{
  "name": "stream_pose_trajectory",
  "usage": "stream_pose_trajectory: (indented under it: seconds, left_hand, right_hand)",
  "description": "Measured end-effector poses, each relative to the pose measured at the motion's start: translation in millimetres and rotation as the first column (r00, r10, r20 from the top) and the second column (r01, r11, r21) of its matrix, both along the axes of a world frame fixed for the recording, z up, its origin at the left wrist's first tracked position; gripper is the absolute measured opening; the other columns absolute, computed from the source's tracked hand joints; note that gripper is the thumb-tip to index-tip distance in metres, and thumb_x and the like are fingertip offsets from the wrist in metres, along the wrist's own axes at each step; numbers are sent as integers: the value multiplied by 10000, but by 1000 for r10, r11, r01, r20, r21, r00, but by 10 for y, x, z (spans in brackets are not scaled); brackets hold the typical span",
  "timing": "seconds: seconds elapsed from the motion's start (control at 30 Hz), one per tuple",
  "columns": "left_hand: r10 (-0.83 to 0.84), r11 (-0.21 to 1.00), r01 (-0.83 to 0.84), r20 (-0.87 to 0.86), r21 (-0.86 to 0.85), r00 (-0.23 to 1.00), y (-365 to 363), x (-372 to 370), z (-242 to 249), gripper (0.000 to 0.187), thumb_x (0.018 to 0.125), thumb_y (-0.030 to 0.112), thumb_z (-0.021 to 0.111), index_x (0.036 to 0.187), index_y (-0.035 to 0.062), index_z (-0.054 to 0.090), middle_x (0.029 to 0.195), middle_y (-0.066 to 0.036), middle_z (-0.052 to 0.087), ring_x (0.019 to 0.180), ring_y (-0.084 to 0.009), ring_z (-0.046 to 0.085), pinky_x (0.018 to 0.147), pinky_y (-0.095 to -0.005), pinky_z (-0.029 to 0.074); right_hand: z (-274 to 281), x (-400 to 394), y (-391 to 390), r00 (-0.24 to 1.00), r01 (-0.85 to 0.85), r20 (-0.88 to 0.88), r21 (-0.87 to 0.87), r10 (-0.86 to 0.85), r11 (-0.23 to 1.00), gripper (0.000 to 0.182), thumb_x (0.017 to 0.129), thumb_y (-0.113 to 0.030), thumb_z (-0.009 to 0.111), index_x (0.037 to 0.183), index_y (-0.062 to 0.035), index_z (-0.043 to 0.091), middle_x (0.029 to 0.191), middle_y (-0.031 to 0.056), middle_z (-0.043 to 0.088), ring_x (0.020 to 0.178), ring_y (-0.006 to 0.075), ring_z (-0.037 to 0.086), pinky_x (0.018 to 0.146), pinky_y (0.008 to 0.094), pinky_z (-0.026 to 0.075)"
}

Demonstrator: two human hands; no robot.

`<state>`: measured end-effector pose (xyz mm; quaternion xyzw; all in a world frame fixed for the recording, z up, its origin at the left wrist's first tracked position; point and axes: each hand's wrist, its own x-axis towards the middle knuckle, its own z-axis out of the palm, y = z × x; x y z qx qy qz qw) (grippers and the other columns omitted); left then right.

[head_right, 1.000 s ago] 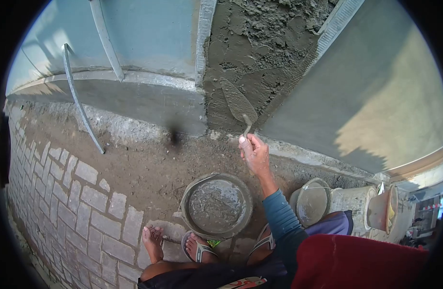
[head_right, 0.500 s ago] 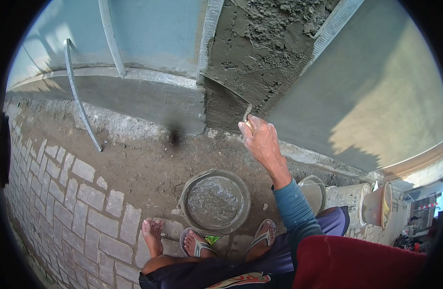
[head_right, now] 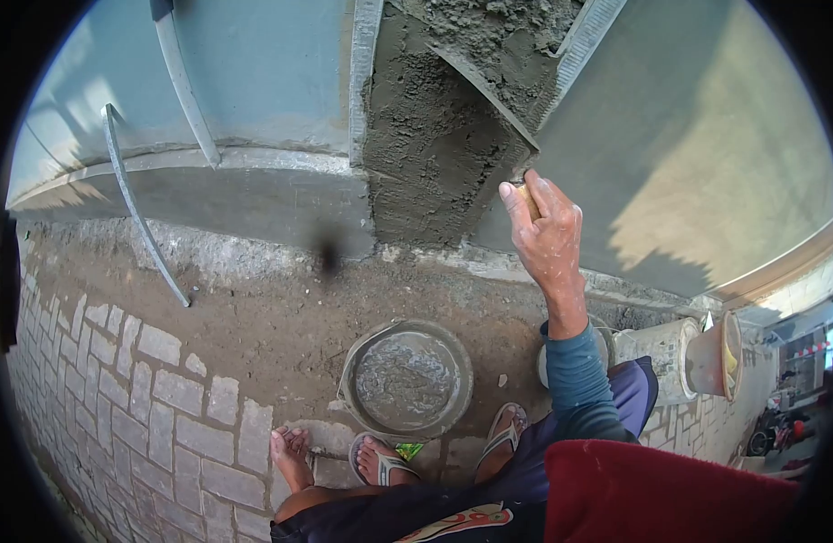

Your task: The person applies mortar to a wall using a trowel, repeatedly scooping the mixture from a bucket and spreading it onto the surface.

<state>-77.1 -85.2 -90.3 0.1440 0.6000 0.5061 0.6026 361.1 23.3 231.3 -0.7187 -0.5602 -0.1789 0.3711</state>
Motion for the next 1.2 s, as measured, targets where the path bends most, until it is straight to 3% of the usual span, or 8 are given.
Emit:
stream_pose_trajectory:
  seconds: [0.27, 0.43, 0.77, 0.9, 0.93, 1.0, 1.07, 1.2]
  left_hand:
    - [-38, 999, 38, -18, 17, 999, 28, 5, -1, 416, 1030, 426, 447, 1145, 28, 490, 917, -100, 602, 867, -237, 641, 847, -364, 539]
    - [-43, 999, 42, -37, -4, 998, 15, -17, -1, 427, 1026, 438, 453, 1145, 29, 491, 920, -99, 604, 869, -239, 641, 846, -366, 535]
    - [-37, 998, 35, -28, -57, 999, 47, 38, -22, 441, 998, 470, 503, 1125, 48, 509, 905, -84, 611, 855, -236, 643, 802, -347, 523]
    - [-8, 999, 6, -33, -54, 999, 82, -9, -77, 404, 1006, 453, 490, 1104, 62, 510, 894, -81, 617, 831, -230, 648, 769, -346, 523]
    - [-12, 998, 9, -35, -60, 999, 85, -28, -89, 394, 1011, 446, 481, 1102, 64, 508, 892, -82, 617, 830, -231, 649, 766, -346, 523]
    - [0, 999, -1, -24, -32, 1000, 105, -57, -114, 382, 1019, 436, 464, 1107, 67, 504, 890, -84, 618, 831, -234, 650, 767, -347, 524]
    - [7, 1000, -7, -21, -8, 1000, 113, -83, -127, 380, 1020, 435, 463, 1108, 67, 501, 890, -86, 617, 830, -236, 650, 769, -347, 524]
    - [5, 1000, -6, -64, -9, 998, 69, -64, -61, 404, 1011, 461, 472, 1102, 68, 502, 884, -87, 617, 813, -231, 648, 769, -349, 523]
  right_hand:
    - [-1233, 68, 25, 978, -208, -56, -240, 201, 948, 292, 874, -185, 692, 1014, 67, 641, 794, 213, 630, 662, 378, 621, 584, 446, 482]
    - [-881, 119, 57, 979, -200, -82, -258, 185, 945, 325, 883, -212, 677, 1040, 71, 643, 805, 224, 641, 664, 385, 624, 594, 449, 492]
    - [-59, 209, -167, 996, -16, 91, 53, 11, 998, 252, 860, -150, 709, 955, 74, 644, 725, 173, 605, 587, 287, 587, 532, 374, 457]
    - [-27, 164, -32, 985, -96, 158, 128, 76, 987, 263, 874, -167, 706, 969, 71, 645, 722, 165, 601, 583, 263, 585, 534, 364, 465]
    - [-38, 96, 52, 986, -165, 19, 110, 164, 980, 265, 884, -165, 700, 980, 76, 643, 723, 156, 605, 589, 236, 591, 539, 355, 471]
    - [-111, -51, 271, 886, -327, -295, 155, 359, 932, 277, 938, -175, 652, 1046, 79, 630, 778, 108, 635, 620, 138, 596, 548, 288, 489]
    - [-69, -330, 485, 578, -424, -614, 338, 538, 841, 285, 979, -194, 597, 1104, 61, 616, 840, 64, 650, 630, 94, 586, 555, 236, 492]
    - [-72, -408, 938, 311, -494, -673, 489, 671, 719, 285, 1004, -239, 551, 1066, 33, 608, 807, 41, 622, 598, 71, 569, 511, 223, 489]
